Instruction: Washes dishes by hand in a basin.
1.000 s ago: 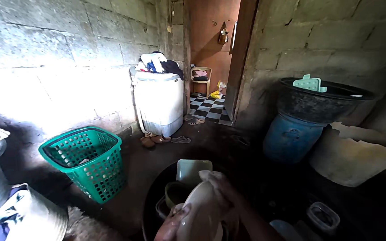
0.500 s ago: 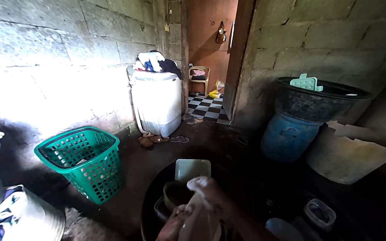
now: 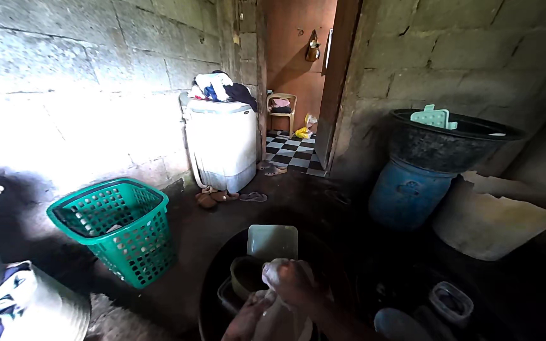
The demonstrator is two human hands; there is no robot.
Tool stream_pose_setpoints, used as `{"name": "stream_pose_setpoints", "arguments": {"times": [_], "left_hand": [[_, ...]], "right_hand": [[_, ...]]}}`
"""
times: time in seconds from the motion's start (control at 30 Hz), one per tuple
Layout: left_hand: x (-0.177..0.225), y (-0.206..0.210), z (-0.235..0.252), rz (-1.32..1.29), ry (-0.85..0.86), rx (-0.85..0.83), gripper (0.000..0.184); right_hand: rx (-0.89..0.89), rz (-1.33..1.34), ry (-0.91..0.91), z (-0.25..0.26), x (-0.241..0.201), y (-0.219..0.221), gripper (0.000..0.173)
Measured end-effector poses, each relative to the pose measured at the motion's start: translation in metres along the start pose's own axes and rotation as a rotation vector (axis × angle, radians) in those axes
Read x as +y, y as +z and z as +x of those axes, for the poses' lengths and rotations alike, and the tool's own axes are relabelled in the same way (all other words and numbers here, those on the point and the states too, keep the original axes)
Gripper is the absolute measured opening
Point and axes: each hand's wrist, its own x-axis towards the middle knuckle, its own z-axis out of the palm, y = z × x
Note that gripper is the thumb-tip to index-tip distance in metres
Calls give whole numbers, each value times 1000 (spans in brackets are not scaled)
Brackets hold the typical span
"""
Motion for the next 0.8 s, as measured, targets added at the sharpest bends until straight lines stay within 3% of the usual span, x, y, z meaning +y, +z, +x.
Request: {"name": "stream_pose_setpoints", "arguments": {"times": [0.1, 0.2, 0.33, 0.47, 0.57, 0.7, 0.8], "left_hand": [[7, -4, -5, -26, 99, 57, 23], [13, -14, -16, -102, 215, 72, 18], [8, -26, -9, -158, 254, 11, 15], [1, -20, 2, 14, 107, -77, 20], [0, -1, 3, 3, 18, 5, 28], [5, -10, -2, -48, 120, 42, 21], [7, -21, -10, -71, 216, 9, 17]], "right_hand": [[276, 469, 70, 9, 25, 3, 36], [322, 747, 226, 24, 82, -7, 33], [193, 598, 299, 20, 103, -18, 36], [16, 210, 81, 10, 45, -17, 34], [15, -18, -101, 4, 6, 8, 35], [235, 470, 73, 17, 33, 0, 35], [242, 687, 244, 25, 81, -14, 33]]}}
